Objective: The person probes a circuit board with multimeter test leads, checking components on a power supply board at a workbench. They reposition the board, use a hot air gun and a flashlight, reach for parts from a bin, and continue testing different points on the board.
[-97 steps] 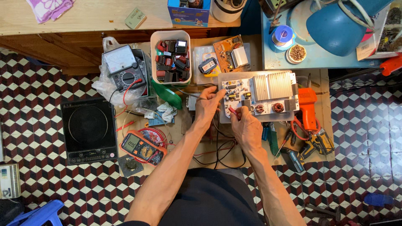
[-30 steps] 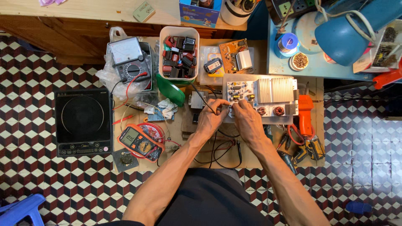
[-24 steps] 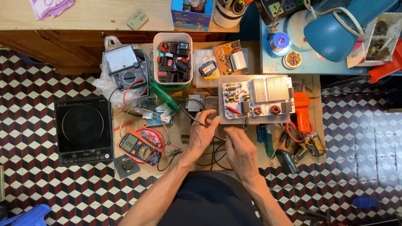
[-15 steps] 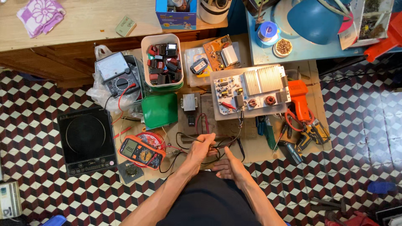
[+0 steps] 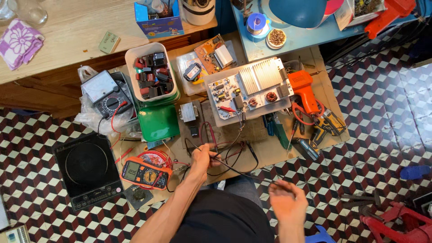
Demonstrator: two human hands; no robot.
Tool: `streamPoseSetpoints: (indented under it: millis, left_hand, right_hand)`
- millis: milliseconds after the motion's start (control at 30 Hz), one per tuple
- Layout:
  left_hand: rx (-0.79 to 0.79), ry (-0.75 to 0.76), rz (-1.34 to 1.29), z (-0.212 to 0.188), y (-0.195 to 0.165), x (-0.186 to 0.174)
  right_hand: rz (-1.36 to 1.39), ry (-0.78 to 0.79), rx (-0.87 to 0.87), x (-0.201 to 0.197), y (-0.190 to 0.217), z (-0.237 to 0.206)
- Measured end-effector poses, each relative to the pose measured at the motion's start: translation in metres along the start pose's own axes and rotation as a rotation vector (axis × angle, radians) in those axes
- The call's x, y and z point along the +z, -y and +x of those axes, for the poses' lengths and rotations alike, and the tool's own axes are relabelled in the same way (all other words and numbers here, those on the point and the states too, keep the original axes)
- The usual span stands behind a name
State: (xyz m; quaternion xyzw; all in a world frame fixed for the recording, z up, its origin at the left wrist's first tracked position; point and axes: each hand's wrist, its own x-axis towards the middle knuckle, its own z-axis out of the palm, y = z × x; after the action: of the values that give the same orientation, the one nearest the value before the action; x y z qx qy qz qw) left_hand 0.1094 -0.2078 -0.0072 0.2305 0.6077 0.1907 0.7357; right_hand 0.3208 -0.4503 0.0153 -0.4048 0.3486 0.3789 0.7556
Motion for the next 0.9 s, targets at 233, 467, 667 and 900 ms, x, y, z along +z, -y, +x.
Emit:
streamPoseSetpoints:
  millis: [233,467,667,900]
  left_hand:
    - [0.04,0.007,0.06,0.032,0.011,0.004]
    - [0.033,0.085,0.046,0.034,0.016,0.006]
    - [-0.144,0.292,0.487,-0.004,-0.031,0.018]
    - [0.237,0.446,1.005,-0.069,-0.13,0.032]
  right_hand:
    - [0.096,-0.067,-0.421,-0.043,0.193,-0.005]
    - [-0.133,-0.296,-0.751,0.046,0.262,-0.014]
    - [-0.466,-0.141,-0.908,0.193,0.272,-0.039]
    - [-1.134,0.32,-1.134,0.333,0.201,-0.123]
